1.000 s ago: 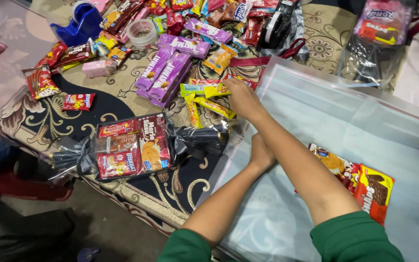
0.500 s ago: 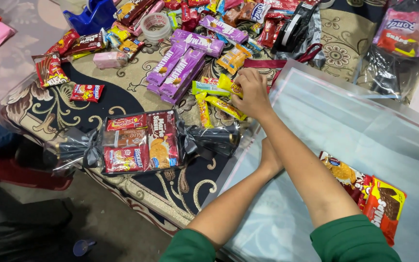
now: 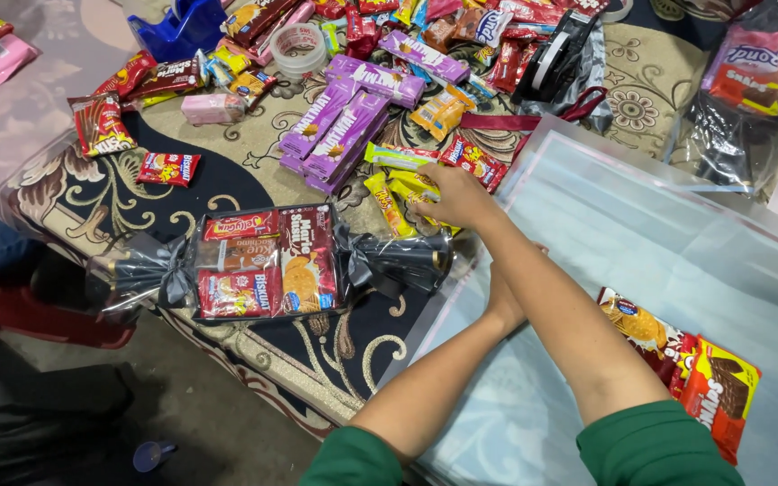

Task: Arranging various snack packages on a clear plastic sheet to prepare a snack bouquet.

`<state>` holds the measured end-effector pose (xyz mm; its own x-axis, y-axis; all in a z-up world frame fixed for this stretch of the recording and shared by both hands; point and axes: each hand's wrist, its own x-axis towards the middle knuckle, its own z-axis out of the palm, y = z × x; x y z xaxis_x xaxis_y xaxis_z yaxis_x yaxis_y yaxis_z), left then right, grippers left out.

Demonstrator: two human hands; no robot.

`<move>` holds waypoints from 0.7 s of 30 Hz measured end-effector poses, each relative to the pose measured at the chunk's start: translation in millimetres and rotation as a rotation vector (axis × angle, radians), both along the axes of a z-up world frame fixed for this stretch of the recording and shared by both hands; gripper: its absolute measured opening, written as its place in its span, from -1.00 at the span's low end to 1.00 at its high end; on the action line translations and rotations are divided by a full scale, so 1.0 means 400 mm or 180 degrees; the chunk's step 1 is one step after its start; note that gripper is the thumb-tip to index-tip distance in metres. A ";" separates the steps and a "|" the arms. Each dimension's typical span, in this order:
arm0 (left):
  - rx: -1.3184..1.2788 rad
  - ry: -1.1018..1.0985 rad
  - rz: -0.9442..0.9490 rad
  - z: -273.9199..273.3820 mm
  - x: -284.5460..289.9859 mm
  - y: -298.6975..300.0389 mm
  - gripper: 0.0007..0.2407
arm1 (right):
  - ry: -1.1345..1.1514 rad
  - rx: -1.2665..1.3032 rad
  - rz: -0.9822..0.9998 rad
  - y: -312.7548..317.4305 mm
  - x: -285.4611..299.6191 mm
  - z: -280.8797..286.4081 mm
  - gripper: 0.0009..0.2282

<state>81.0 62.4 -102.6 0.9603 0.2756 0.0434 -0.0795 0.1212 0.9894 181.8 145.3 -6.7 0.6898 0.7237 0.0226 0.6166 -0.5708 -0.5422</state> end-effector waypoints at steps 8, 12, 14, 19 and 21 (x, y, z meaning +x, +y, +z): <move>-0.0016 0.0071 0.0009 0.053 -0.023 0.003 -0.85 | 0.0289 0.1082 -0.0311 -0.061 0.037 -0.005 -0.55; -0.0029 0.0110 -0.0043 0.085 -0.043 0.010 -0.85 | 0.1109 0.2077 -0.0657 -0.125 0.042 0.035 -0.61; -0.0128 0.0124 -0.0075 0.092 -0.042 0.016 -0.86 | 0.1522 0.2441 -0.0890 -0.172 0.086 0.001 -0.63; -0.0350 0.0039 -0.0107 0.118 -0.049 0.021 -0.85 | 0.2020 0.2917 -0.1441 -0.352 0.025 0.029 -0.66; -0.0523 0.0068 -0.0085 0.133 -0.056 0.017 -0.86 | 0.1781 0.2717 -0.1621 -0.452 -0.019 0.023 -0.66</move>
